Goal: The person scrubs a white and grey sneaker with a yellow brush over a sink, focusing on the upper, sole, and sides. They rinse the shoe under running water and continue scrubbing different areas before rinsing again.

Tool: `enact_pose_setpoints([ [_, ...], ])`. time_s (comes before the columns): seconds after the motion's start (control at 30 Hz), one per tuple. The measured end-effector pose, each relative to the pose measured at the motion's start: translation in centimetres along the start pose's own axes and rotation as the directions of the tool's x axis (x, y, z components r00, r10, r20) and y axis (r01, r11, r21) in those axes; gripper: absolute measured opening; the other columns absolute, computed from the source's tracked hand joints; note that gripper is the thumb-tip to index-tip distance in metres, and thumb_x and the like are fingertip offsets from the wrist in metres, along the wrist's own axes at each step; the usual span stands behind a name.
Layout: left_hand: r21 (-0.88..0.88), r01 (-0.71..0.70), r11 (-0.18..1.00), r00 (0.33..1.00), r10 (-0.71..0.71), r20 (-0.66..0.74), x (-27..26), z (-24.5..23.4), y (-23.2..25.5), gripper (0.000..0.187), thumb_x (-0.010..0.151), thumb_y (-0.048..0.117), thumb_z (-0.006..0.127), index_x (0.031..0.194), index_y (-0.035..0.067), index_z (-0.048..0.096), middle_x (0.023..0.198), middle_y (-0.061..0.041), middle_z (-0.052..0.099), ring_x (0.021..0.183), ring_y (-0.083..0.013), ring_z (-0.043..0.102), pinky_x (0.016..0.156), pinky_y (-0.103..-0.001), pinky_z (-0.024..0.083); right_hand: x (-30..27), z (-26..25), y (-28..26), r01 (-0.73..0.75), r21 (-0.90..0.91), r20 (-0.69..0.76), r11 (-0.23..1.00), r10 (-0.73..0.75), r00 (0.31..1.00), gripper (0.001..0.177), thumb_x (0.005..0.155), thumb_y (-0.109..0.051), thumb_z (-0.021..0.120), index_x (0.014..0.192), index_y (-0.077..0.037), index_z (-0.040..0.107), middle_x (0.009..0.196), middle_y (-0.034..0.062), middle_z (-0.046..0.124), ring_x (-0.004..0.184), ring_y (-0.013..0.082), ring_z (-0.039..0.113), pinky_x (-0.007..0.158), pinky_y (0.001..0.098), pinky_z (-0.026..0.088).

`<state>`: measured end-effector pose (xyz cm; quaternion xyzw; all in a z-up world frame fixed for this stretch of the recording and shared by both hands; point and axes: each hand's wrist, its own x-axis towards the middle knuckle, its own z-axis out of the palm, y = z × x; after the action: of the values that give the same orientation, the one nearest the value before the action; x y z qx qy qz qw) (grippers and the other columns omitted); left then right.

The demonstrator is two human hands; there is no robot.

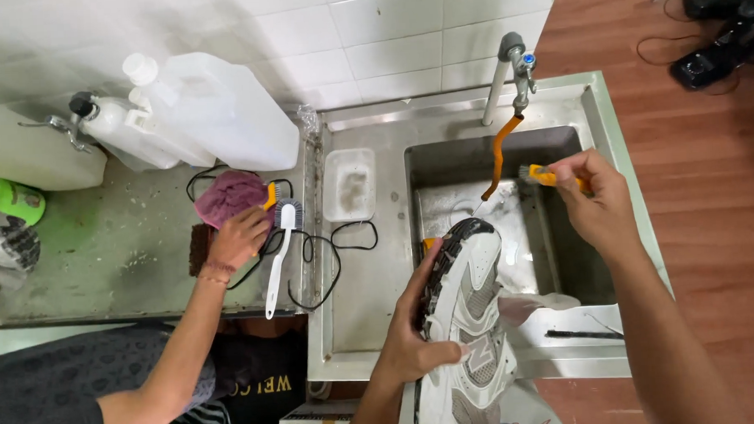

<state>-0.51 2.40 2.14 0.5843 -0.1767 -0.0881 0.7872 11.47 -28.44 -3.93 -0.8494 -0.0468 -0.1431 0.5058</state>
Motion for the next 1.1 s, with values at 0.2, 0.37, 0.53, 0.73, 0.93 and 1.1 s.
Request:
enact_pose_setpoints([
  [0.2, -0.026, -0.023, 0.999, 0.993, 0.019, -0.120, 0.5, -1.0, -3.6, 0.117, 0.078, 0.038, 0.082, 0.172, 0.013, 0.019, 0.170, -0.022, 0.041, 0.155, -0.0384, 0.045, 0.126, -0.054, 0.041, -6.1, 3.2, 4.5, -0.577, 0.355, 0.184, 0.736, 0.551, 0.814, 0.037, 0.113, -0.034, 0.054, 0.142, -0.011, 0.052, 0.080, -0.0003, 0.045, 0.081, 0.0120, 0.045, 0.089, 0.0292, 0.035],
  [0.37, -0.136, -0.005, 0.991, 0.925, -0.047, -0.377, 0.3, -2.1, -7.2, 0.121, 0.069, 0.014, 0.086, 0.174, 0.010, 0.026, 0.166, -0.020, 0.046, 0.151, -0.0302, 0.042, 0.127, -0.049, 0.034, -14.1, 8.0, 10.2, -0.511, 0.040, 0.479, 0.859, 0.432, 0.764, 0.034, 0.107, -0.013, 0.058, 0.138, 0.000, 0.062, 0.080, 0.0084, 0.059, 0.075, 0.0229, 0.058, 0.074, 0.0375, 0.046],
  [0.53, -0.192, 0.146, 0.970, 0.826, -0.227, -0.515, -0.9, -4.6, -15.5, 0.112, 0.077, 0.014, 0.082, 0.174, 0.013, 0.027, 0.165, -0.022, 0.047, 0.148, -0.0317, 0.044, 0.124, -0.053, 0.036, -19.8, 12.5, 14.7, -0.020, -0.486, 0.687, 0.874, 0.396, 0.609, 0.059, 0.086, -0.013, 0.074, 0.143, -0.008, 0.061, 0.121, 0.0194, 0.071, 0.113, 0.0400, 0.072, 0.099, 0.0528, 0.054],
  [0.73, -0.691, 0.241, 0.682, 0.482, -0.702, -0.525, 0.6, -2.1, -14.6, 0.078, 0.084, 0.045, 0.082, 0.149, 0.012, 0.057, 0.137, -0.017, 0.066, 0.120, -0.0303, 0.062, 0.113, -0.055, 0.046, -22.4, 11.0, 12.9, -0.343, -0.423, 0.577, 0.838, 0.542, 0.611, 0.057, 0.080, -0.029, 0.085, 0.132, -0.016, 0.068, 0.130, 0.0182, 0.072, 0.122, 0.0454, 0.069, 0.102, 0.0540, 0.056],
  [0.93, -0.966, -0.072, 0.250, 0.510, -0.823, -0.251, 3.9, 1.8, -8.8, 0.080, 0.090, 0.066, 0.063, 0.147, 0.010, 0.062, 0.152, -0.021, 0.062, 0.139, -0.0421, 0.058, 0.126, -0.063, 0.033, -19.2, 7.5, 9.2, -0.173, -0.405, 0.713, 0.898, 0.428, 0.556, 0.050, 0.080, -0.012, 0.082, 0.129, -0.010, 0.075, 0.128, 0.0222, 0.070, 0.118, 0.0486, 0.071, 0.100, 0.0546, 0.060],
  [1.1, -0.972, 0.025, 0.236, 0.438, -0.876, -0.201, 2.5, 0.8, -13.2, 0.082, 0.087, 0.070, 0.066, 0.149, 0.017, 0.063, 0.153, -0.011, 0.065, 0.138, -0.0334, 0.061, 0.126, -0.054, 0.039, -8.8, 4.3, 11.7, -0.381, -0.182, 0.578, 0.907, 0.412, 0.704, 0.050, 0.086, -0.015, 0.083, 0.134, -0.010, 0.074, 0.111, 0.0256, 0.079, 0.110, 0.0475, 0.076, 0.095, 0.0569, 0.060],
])
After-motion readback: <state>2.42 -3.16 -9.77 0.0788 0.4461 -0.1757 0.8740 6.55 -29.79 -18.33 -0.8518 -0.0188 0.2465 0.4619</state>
